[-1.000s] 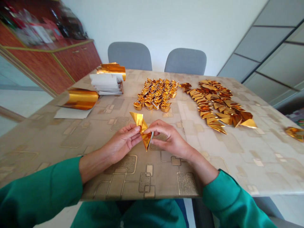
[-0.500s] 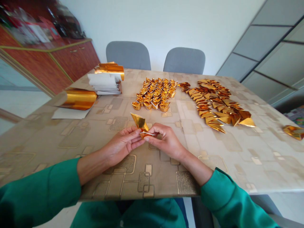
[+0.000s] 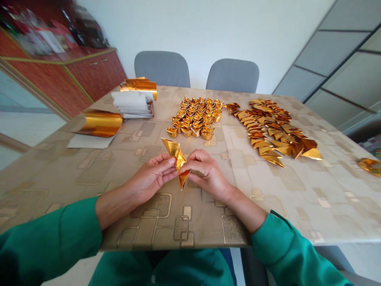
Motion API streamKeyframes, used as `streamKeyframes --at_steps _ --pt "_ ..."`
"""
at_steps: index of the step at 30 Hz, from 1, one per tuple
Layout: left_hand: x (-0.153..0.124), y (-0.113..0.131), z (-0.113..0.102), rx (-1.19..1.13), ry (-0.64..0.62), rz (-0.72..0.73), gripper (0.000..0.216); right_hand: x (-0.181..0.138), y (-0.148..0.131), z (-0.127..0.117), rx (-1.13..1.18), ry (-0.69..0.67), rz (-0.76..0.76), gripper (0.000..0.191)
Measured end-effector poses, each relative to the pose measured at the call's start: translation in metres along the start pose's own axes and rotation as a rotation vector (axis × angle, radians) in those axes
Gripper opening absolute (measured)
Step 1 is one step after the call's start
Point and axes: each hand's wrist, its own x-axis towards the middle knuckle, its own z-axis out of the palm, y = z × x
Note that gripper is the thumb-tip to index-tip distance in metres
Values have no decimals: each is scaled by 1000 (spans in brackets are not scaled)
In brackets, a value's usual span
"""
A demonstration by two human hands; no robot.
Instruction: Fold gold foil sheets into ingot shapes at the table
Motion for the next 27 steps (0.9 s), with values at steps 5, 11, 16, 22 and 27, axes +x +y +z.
streamKeyframes --at_steps 5,11,16,22,27 --pt "-2 -4 -1 61 28 4 17 0 0 -1 -41 -73 -16 7" --pt "-6 -5 1 6 -34 59 25 -1 -5 13 327 110 337 20" --pt "-7 -6 3 -4 -57 108 26 0 -9 16 448 196 444 28" --pt "-8 -9 3 92 -89 147 24 1 -5 15 436 205 463 34" --pt "-7 -9 2 149 -64 157 26 1 0 11 497 109 473 28"
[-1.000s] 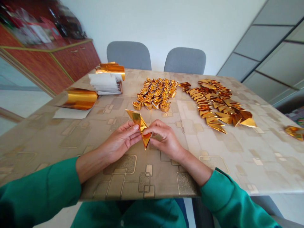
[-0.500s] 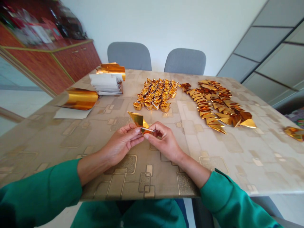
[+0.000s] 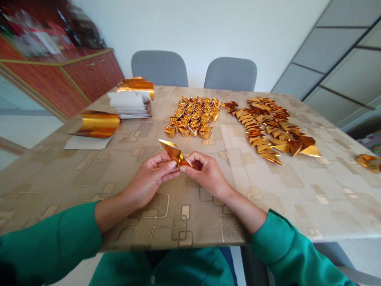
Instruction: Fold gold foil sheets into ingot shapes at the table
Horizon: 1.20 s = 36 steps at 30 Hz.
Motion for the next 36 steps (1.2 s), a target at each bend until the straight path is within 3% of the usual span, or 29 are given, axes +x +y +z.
streamKeyframes --at_steps 3,7,11,14,16,21,28,32,36 --pt "3 1 -2 -16 16 9 27 0 -2 -3 48 -42 -3 21" --pt "7 4 -4 -134 32 -40 28 -1 -7 -5 35 -110 -143 15" --pt "8 7 -4 -122 32 -77 25 -3 -13 -8 -205 -181 -290 10" --pt "4 7 -1 -45 38 -25 26 -3 -17 -9 -361 -209 -319 7" --pt "1 6 1 -4 27 34 28 -3 -17 -7 -341 -149 -303 3" --pt "-4 4 5 8 -9 88 29 -3 -13 2 -171 67 -195 25" --pt "-5 4 7 20 26 101 29 -5 -12 6 36 57 3 29" --pt "-4 3 8 11 29 99 27 -5 -10 9 32 70 -12 30" --pt "-3 2 7 39 4 96 27 -6 -5 12 -122 148 -70 28"
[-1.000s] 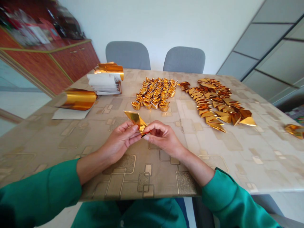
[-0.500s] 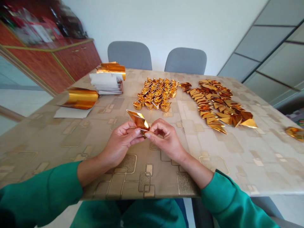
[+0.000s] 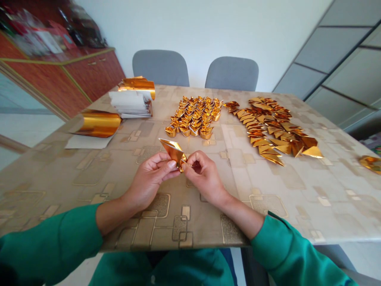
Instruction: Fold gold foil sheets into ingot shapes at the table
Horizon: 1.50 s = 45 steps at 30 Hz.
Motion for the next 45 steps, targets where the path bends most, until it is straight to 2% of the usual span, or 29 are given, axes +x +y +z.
streamKeyframes --at_steps 3,8,14,23,29,35,42,45 --pt "1 -1 -1 19 0 -13 28 -1 0 1 -140 51 -57 24" --pt "1 -2 -4 -3 0 -72 28 -2 -1 0 -258 42 -71 24" --pt "2 0 -4 -18 -3 -150 28 -1 3 -3 -107 -2 -6 28" --pt "3 0 -5 -32 6 -209 25 0 8 -2 -41 -33 28 30" --pt "7 -3 -8 -139 58 -206 19 3 7 -2 152 -78 126 34" --pt "5 -3 -8 -145 12 -199 17 4 8 -1 166 -119 189 36" --pt "5 -4 -7 -153 16 -269 17 4 10 0 97 -50 129 32" --pt "7 -4 -7 -190 41 -268 14 3 10 0 122 -71 124 29"
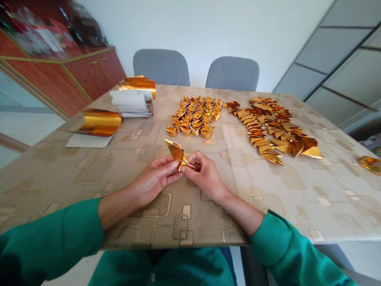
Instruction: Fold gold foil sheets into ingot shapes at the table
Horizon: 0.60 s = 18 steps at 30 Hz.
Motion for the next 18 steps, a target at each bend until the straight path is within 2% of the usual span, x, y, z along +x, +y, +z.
streamKeyframes --at_steps 5,9,12,18 --pt "2 2 -1 -43 -1 25 9 -2 -1 -1 -15 5 -93 26" --pt "2 2 -2 -58 2 39 11 -3 -4 -4 -186 49 -182 17" --pt "2 2 -3 -77 2 53 12 -3 -7 -6 -322 33 -250 5" --pt "3 4 -1 -34 -2 113 20 -3 -16 -11 -503 -82 -472 16"
